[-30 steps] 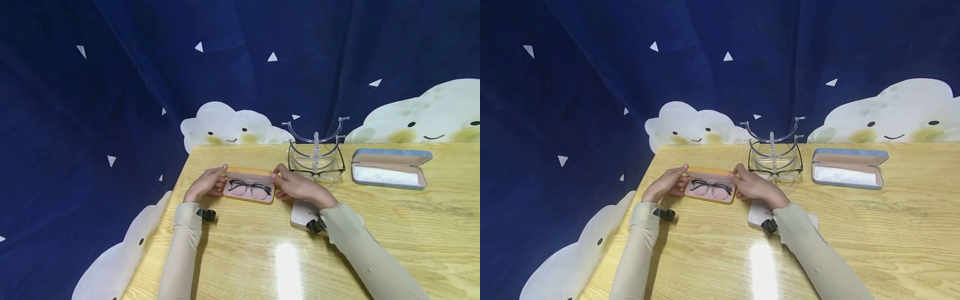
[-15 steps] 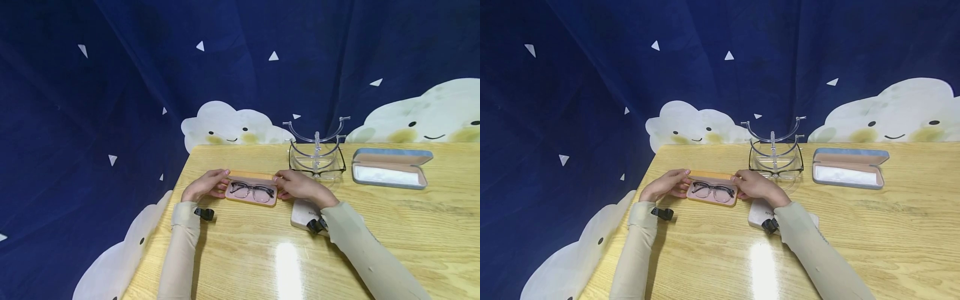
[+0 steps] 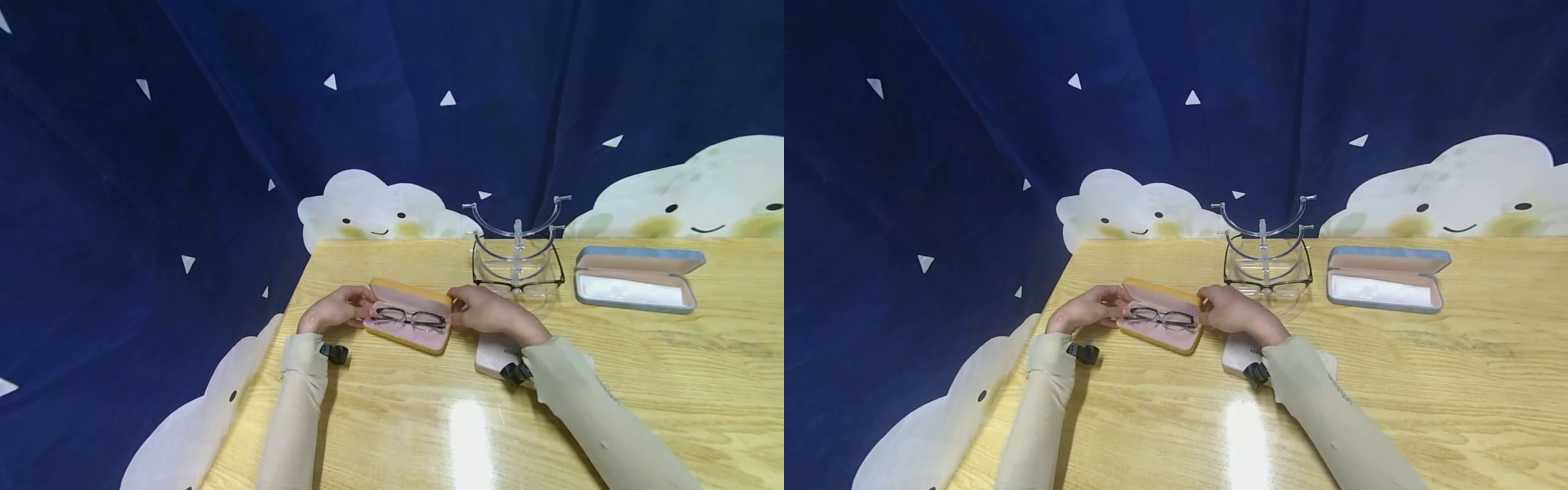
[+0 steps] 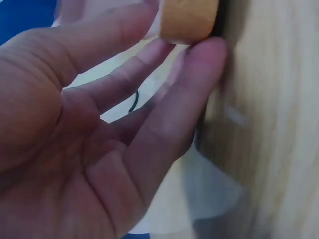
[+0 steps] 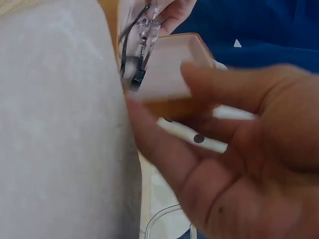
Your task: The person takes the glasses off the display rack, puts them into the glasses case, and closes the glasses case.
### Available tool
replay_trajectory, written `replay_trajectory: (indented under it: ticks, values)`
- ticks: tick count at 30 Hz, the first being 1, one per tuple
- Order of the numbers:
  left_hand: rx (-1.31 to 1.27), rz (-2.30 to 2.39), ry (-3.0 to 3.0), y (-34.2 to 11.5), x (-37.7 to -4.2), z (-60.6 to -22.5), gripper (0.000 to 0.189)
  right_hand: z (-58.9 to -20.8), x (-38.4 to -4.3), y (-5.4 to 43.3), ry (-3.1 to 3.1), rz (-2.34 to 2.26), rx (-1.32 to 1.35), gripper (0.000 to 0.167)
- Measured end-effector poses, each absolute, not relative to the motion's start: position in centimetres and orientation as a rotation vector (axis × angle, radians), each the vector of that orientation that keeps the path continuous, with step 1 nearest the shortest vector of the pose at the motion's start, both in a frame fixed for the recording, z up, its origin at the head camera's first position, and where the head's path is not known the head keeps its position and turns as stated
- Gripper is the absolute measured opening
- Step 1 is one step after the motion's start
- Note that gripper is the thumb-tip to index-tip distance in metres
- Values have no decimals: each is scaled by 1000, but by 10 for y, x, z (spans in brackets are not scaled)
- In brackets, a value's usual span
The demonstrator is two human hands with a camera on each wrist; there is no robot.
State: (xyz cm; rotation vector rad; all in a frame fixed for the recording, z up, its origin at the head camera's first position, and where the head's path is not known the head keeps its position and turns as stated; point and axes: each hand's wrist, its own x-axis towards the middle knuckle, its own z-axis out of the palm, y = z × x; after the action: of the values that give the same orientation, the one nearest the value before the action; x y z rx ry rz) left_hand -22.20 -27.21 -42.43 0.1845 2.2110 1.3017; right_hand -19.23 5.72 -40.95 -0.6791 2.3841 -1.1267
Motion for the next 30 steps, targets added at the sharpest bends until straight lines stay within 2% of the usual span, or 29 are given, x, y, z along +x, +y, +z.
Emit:
replay_trajectory:
  ticks: [2,6,11,17,25,30]
  values:
    - [182,1272,2241,-271,-221,-427,32,-409,-191,55,2357,-1126,-696,31]
    - [161,1300,2184,-274,-220,-423,46,-407,-189,52,2275,-1187,-589,48]
    - [32,1308,2174,-268,-218,-414,48,-407,-189,52,2222,-1252,-485,44]
    - [-29,1263,2266,-255,-217,-408,73,-410,-190,55,2184,-1241,-456,47]
    - [68,1296,2221,-262,-218,-414,59,-411,-192,53,2151,-1246,-515,46]
    - [144,1350,2100,-271,-221,-414,59,-409,-192,53,2231,-1187,-563,48]
